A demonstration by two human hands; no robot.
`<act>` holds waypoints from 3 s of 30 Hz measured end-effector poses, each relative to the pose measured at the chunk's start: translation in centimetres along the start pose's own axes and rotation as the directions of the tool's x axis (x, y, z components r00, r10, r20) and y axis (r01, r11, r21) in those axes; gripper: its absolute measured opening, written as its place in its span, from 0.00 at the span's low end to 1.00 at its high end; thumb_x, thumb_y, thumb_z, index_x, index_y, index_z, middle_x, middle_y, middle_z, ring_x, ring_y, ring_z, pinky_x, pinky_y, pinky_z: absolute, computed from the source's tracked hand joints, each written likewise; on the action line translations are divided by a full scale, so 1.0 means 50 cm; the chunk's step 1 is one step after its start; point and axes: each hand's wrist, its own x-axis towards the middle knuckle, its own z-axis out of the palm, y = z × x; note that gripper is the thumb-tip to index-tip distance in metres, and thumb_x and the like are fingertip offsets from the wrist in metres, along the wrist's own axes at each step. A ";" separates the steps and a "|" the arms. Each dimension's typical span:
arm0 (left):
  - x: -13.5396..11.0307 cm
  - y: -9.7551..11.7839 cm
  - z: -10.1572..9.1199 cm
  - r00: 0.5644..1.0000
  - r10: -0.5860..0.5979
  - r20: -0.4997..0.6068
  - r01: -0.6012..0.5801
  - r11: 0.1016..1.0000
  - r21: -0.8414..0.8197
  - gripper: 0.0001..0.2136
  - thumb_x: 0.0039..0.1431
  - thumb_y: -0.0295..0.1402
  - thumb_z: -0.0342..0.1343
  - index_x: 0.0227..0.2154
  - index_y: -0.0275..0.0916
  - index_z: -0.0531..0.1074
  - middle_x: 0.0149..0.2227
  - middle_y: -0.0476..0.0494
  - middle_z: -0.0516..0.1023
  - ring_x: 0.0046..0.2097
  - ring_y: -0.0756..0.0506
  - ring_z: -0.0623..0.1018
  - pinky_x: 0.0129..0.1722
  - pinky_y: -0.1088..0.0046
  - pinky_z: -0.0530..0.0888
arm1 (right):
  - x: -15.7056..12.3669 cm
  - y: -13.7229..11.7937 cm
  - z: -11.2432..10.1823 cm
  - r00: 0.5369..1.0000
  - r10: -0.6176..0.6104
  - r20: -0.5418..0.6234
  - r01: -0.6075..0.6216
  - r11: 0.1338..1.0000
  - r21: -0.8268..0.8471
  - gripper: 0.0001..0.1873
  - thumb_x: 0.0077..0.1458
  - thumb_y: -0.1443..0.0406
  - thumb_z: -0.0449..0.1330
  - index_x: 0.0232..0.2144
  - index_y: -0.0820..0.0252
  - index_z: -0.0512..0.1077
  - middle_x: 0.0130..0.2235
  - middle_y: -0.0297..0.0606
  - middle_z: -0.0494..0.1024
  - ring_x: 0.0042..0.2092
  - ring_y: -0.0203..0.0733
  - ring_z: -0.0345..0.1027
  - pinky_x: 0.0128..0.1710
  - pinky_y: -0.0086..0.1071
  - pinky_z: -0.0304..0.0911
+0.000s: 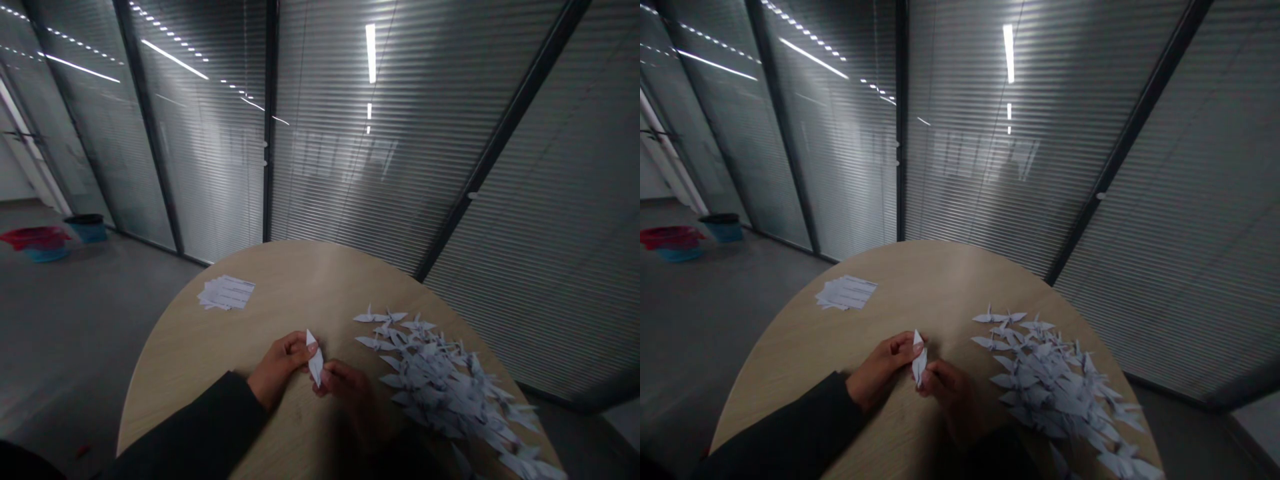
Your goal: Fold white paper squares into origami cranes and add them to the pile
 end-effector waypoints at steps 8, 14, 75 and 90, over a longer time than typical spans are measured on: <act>-0.013 0.003 -0.011 0.901 0.433 -0.006 -0.370 0.777 0.509 0.18 0.61 0.36 0.55 0.54 0.48 0.68 0.53 0.39 0.68 0.53 0.39 0.70 0.50 0.59 0.69 | -0.015 -0.031 -0.007 0.996 0.034 -0.079 -0.034 0.999 0.012 0.18 0.52 0.50 0.56 0.22 0.57 0.70 0.25 0.34 0.72 0.32 0.41 0.66 0.36 0.34 0.58; -0.028 0.002 -0.008 0.807 0.535 0.252 -0.522 0.443 0.729 0.16 0.63 0.29 0.50 0.51 0.49 0.72 0.65 0.41 0.54 0.66 0.37 0.52 0.58 0.54 0.64 | -0.015 -0.026 -0.002 0.995 0.047 -0.092 -0.025 0.973 0.230 0.20 0.49 0.48 0.60 0.20 0.56 0.69 0.24 0.34 0.69 0.31 0.40 0.63 0.35 0.34 0.59; -0.012 0.028 0.016 0.998 -0.055 0.015 0.055 0.998 -0.008 0.19 0.40 0.42 0.69 0.34 0.35 0.80 0.32 0.42 0.81 0.34 0.44 0.78 0.42 0.67 0.73 | 0.001 -0.011 -0.011 0.971 -0.034 -0.238 -0.013 0.981 -0.194 0.11 0.43 0.56 0.60 0.17 0.54 0.69 0.23 0.31 0.66 0.27 0.39 0.61 0.28 0.32 0.56; -0.004 0.009 0.007 0.999 -0.031 -0.025 0.033 0.998 0.060 0.22 0.37 0.50 0.69 0.26 0.33 0.81 0.24 0.44 0.79 0.27 0.48 0.74 0.33 0.73 0.70 | -0.003 -0.015 0.004 0.965 -0.092 -0.247 0.009 0.949 -0.317 0.11 0.44 0.57 0.59 0.18 0.56 0.69 0.24 0.31 0.65 0.27 0.38 0.61 0.28 0.31 0.56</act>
